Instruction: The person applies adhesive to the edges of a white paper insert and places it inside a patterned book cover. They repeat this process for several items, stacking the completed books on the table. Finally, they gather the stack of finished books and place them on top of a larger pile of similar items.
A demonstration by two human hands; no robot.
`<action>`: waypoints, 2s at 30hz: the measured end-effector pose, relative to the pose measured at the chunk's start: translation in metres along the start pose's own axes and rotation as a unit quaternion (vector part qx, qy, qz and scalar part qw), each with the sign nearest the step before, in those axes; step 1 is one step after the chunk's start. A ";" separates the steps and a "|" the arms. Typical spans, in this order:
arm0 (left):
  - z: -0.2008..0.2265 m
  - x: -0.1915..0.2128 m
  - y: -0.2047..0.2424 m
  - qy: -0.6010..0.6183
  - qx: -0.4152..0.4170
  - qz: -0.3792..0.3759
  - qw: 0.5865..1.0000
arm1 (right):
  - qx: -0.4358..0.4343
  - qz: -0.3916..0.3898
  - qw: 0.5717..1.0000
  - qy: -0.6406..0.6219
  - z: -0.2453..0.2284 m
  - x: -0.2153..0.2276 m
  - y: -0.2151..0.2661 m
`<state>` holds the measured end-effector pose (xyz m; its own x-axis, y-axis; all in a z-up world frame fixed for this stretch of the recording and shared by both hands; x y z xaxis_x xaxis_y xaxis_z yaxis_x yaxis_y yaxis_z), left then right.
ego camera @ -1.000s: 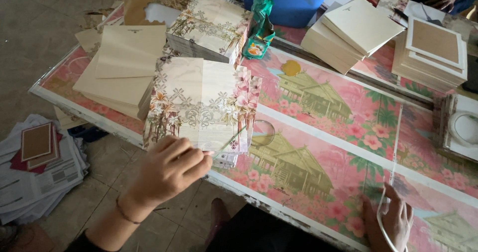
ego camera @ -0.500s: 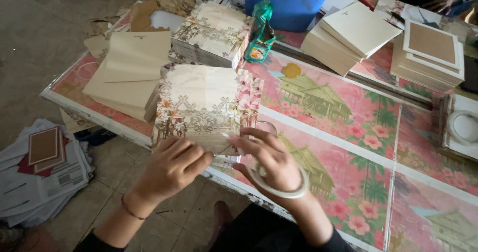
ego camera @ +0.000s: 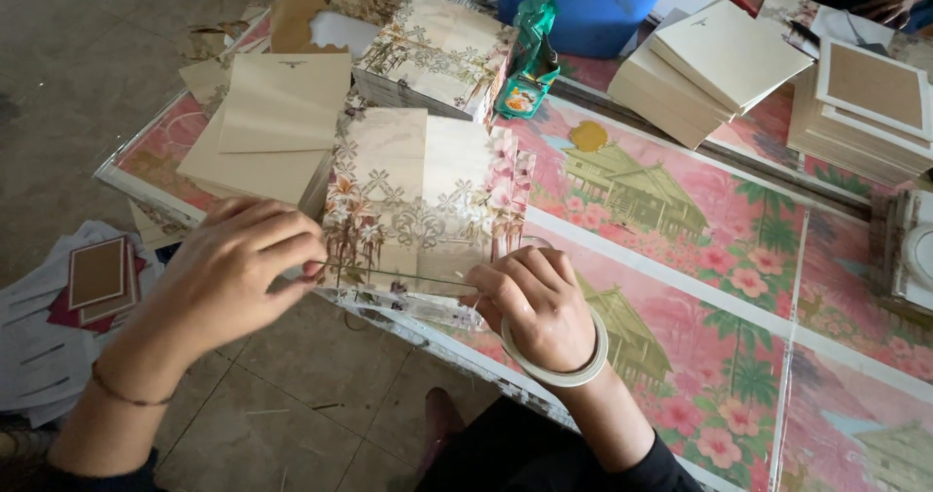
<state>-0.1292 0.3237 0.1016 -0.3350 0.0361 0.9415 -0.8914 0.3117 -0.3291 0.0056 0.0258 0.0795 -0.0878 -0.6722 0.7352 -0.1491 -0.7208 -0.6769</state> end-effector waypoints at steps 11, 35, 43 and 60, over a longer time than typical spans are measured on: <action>0.023 -0.003 0.004 0.103 0.051 0.062 0.991 | 0.000 0.049 0.999 -0.010 -0.013 0.009 0.006; 0.071 -0.088 0.041 -0.157 0.134 0.283 0.937 | -0.023 -0.076 0.991 -0.104 0.006 0.008 -0.050; 0.137 -0.098 -0.011 -0.141 0.105 0.319 0.931 | -0.082 -0.197 0.957 -0.197 0.041 -0.019 -0.046; 0.121 -0.178 0.079 -0.181 0.150 0.202 0.951 | -0.054 -0.180 0.965 -0.183 0.038 -0.033 -0.044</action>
<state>-0.1766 0.2266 -0.1006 -0.7032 -0.2507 0.6653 -0.6965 0.0549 -0.7154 0.0525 0.0732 0.0838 0.3396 -0.4108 0.8461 -0.2095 -0.9100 -0.3577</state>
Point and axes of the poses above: each hand's wrist, its own y-axis away from the middle knuckle, its own x-axis out of the back of the hand, z = x × y, the point moved 3 cm from there along -y, towards the middle knuckle, and after that the axes turned 3 degrees about -z, right-handed, at the moved point
